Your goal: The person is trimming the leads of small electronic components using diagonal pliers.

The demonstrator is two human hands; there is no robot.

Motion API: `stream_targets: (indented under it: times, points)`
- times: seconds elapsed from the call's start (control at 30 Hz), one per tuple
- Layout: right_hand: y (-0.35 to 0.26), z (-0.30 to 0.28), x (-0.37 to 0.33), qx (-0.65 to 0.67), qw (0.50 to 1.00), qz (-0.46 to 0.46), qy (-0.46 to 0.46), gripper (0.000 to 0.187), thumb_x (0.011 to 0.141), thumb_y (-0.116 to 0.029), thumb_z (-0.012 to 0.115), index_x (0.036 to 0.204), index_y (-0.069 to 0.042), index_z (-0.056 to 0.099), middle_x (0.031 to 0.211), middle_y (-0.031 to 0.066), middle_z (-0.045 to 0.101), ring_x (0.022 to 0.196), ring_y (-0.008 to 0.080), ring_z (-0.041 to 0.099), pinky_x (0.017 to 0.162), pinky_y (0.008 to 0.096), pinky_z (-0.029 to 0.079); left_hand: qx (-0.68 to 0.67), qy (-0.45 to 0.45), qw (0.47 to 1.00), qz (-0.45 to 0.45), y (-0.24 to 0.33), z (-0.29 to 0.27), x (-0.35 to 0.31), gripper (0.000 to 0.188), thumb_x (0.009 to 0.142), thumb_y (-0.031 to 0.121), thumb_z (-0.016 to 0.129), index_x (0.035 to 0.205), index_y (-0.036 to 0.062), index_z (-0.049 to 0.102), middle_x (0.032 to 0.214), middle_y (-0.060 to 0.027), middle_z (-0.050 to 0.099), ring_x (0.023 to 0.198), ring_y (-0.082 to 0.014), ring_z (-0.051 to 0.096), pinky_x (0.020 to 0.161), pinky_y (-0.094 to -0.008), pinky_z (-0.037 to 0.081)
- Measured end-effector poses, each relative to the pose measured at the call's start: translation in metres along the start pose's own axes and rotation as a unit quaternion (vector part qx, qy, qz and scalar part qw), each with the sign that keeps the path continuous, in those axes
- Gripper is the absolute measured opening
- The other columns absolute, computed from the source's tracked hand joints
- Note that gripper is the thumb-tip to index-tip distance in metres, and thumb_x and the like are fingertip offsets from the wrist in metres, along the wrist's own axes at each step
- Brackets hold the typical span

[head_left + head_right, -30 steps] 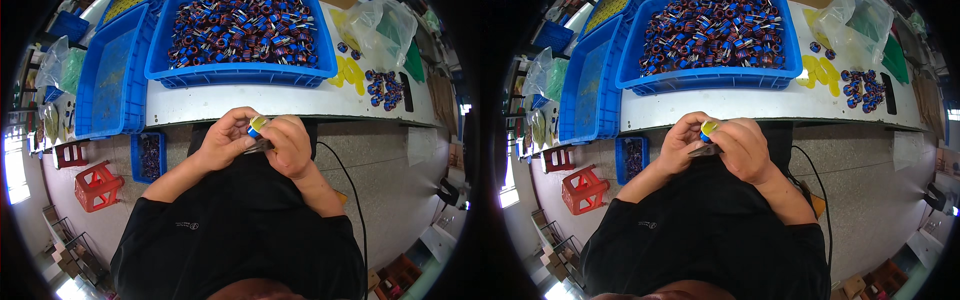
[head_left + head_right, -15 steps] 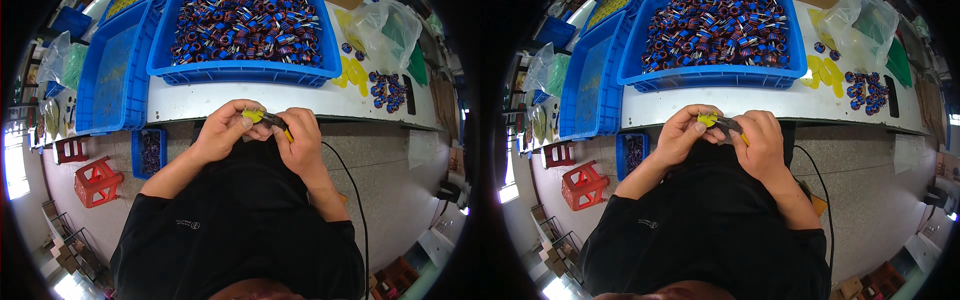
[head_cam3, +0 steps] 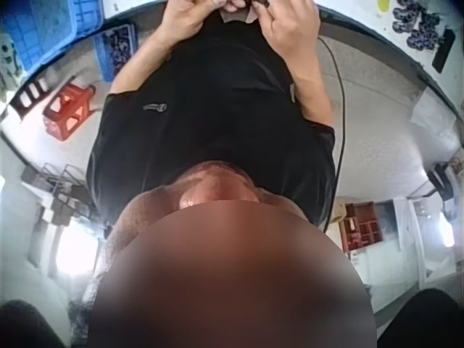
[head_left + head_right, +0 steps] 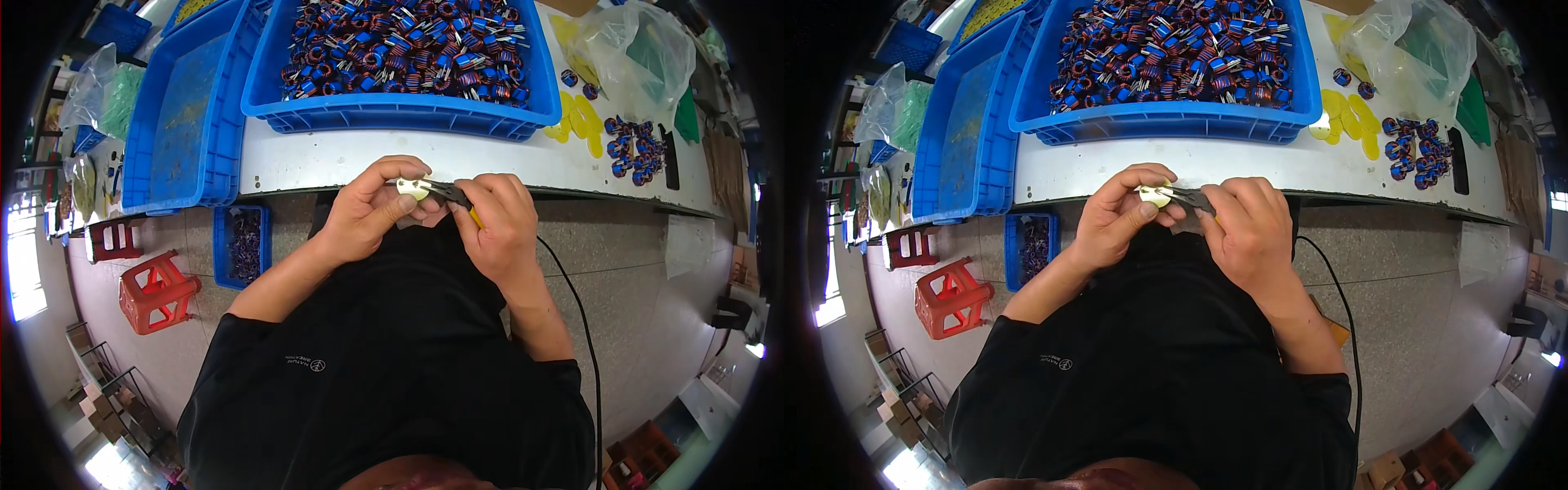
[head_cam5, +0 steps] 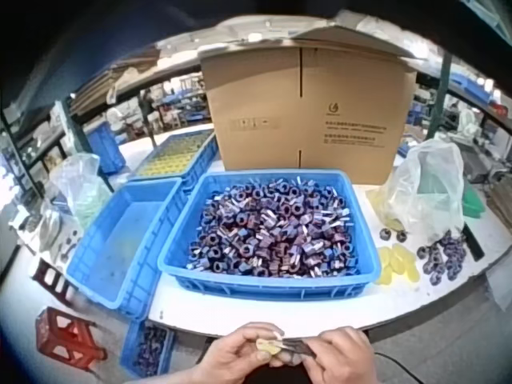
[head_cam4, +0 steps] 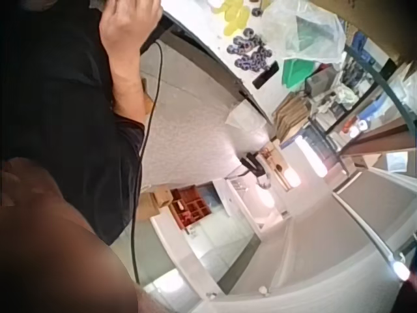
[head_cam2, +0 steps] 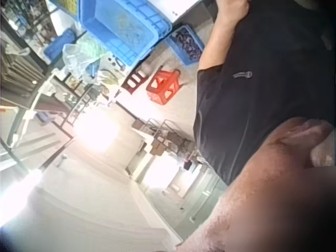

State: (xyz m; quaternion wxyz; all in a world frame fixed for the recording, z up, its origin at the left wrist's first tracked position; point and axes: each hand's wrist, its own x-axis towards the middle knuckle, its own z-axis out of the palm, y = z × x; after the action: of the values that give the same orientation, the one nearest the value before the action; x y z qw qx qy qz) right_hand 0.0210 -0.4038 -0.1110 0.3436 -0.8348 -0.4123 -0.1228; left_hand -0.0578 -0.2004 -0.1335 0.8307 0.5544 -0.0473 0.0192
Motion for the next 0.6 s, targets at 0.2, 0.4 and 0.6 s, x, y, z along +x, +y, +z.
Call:
stream_targets:
  times: [0.2, 0.4, 0.6]
  points:
    - [-0.002, 0.002, -0.002, 0.018, 1.000, 0.010, 0.000, 0.028, 0.078, -0.009, 0.076, 0.105, -0.007, 0.070, 0.099, 0.0044, 0.061, 0.086, 0.0230, 0.057, 0.078, 0.0340, 0.045, 0.045, -0.012, 0.999, 0.023, -0.006, -0.005, 0.001, 0.032, 0.103, -0.001, 0.056, 0.135, -0.0054, 0.050, 0.141, -0.0184, 0.045, 0.104, -0.0260, 0.069, 0.090, -0.0301, 0.060]
    - [-0.002, 0.003, -0.004, 0.000, 1.000, 0.005, 0.008, 0.029, 0.078, -0.009, 0.075, 0.107, -0.008, 0.069, 0.098, 0.0037, 0.061, 0.085, 0.0228, 0.056, 0.077, 0.0340, 0.045, 0.065, -0.019, 0.997, 0.035, -0.005, -0.003, 0.001, 0.035, 0.102, -0.002, 0.056, 0.137, -0.0046, 0.050, 0.138, -0.0182, 0.048, 0.102, -0.0254, 0.070, 0.088, -0.0288, 0.060]
    - [0.001, 0.000, -0.005, -0.049, 0.998, -0.040, 0.017, 0.031, 0.076, -0.008, 0.076, 0.106, -0.009, 0.069, 0.097, 0.0027, 0.060, 0.084, 0.0224, 0.056, 0.076, 0.0336, 0.044, 0.067, -0.048, 0.997, 0.009, -0.004, -0.009, -0.002, 0.039, 0.102, -0.003, 0.057, 0.140, -0.0050, 0.050, 0.135, -0.0177, 0.051, 0.099, -0.0248, 0.070, 0.086, -0.0288, 0.060]
